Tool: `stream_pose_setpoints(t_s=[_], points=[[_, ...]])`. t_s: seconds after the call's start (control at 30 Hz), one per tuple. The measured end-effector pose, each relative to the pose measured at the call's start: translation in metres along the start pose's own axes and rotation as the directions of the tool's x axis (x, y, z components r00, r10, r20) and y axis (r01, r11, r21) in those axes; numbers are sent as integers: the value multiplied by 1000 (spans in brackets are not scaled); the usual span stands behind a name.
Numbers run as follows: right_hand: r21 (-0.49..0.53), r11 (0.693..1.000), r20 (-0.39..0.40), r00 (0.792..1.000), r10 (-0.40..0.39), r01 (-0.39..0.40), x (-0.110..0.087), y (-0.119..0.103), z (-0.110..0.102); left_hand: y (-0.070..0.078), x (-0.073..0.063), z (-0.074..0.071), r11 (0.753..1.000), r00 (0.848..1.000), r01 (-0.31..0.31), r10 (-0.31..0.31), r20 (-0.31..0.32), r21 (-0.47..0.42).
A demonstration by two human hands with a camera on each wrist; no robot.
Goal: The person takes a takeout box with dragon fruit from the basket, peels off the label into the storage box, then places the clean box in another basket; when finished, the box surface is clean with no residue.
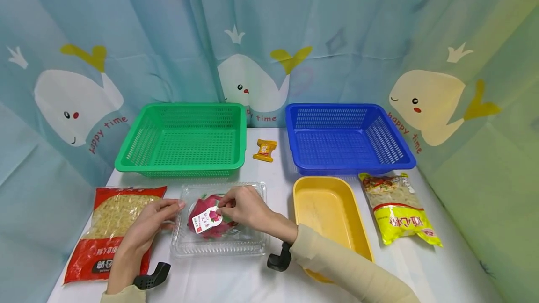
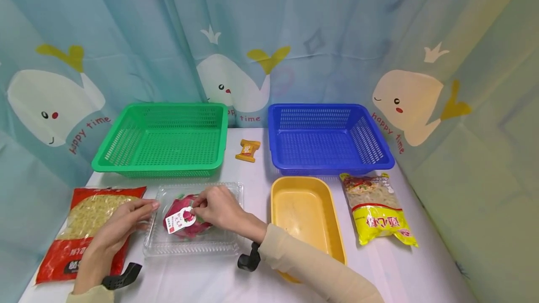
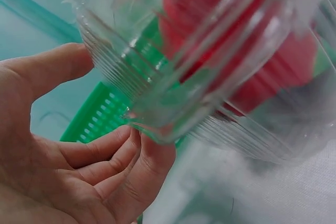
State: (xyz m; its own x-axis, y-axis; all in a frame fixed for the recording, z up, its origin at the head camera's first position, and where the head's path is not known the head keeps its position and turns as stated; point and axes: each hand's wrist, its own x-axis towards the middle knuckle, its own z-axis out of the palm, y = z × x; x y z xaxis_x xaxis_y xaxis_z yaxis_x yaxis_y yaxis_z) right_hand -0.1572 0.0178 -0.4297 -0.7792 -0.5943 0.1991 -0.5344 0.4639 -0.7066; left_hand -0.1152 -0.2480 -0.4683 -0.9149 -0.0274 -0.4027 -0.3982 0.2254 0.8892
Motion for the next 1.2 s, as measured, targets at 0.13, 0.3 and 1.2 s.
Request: stream_pose_setpoints(t_s=[0.13,0.3,1.2], points=[[7,999,-7,999,46,-46,1,-2,4,-2,0,0,1000,1000,12,-12,-7,-1],[-4,999,-23,999,49,-49,3,-2,6,-3,0,1,1000,1000,5,-5,-9,-10],[-136,991,133,991,24,-6,4,-7,-7,-2,2,10,1000,998,-22,22,-54,0]])
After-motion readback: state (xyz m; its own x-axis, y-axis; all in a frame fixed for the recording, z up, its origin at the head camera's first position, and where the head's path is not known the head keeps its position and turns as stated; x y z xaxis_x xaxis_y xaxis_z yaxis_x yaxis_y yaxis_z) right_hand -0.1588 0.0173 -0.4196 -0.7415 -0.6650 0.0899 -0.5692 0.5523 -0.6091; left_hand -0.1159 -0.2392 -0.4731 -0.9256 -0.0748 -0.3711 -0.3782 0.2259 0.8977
